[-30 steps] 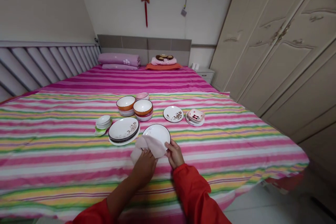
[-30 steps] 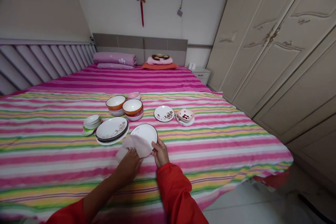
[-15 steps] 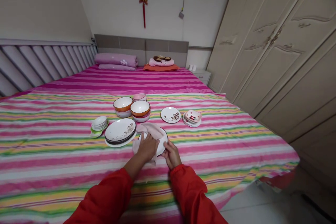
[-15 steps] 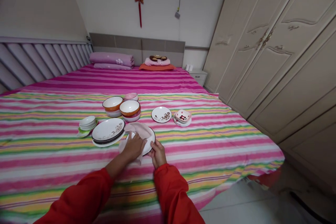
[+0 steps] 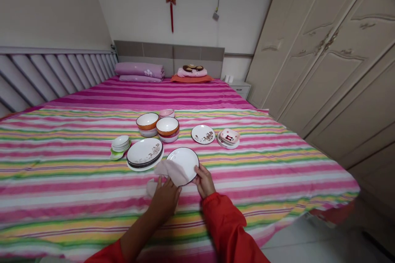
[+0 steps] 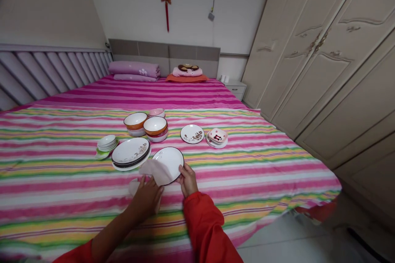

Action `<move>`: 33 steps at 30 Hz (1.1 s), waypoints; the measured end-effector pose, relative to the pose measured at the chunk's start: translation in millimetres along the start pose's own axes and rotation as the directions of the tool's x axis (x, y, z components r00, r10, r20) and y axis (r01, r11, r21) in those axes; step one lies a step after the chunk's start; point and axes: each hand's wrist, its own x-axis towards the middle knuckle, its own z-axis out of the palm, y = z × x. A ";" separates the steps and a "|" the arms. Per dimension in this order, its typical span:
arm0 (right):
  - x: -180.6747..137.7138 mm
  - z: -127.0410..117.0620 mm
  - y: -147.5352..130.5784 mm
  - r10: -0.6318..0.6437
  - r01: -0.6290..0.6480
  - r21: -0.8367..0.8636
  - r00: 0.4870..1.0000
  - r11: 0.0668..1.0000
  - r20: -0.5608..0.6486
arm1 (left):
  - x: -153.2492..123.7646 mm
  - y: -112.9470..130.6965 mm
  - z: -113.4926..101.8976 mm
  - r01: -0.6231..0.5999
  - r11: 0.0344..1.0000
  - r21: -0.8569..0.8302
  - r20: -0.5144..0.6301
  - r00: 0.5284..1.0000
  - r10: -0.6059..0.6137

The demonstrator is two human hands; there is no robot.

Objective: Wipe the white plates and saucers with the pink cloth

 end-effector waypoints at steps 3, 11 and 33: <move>-0.2 0.7 0.0 -0.031 0.031 -0.006 0.999 1.000 0.012 | 7.4 7.7 3.2 -0.057 0.997 -0.045 0.004 0.998 0.057; 2.5 -2.2 -0.8 0.000 -0.001 0.026 1.000 1.000 0.031 | 60.8 14.4 2.2 -0.105 0.991 -0.089 0.095 0.989 0.113; 3.7 -2.7 2.6 0.000 0.000 -0.002 1.000 1.000 -0.019 | 24.4 -9.9 -15.9 0.148 0.987 0.067 0.023 0.988 -0.150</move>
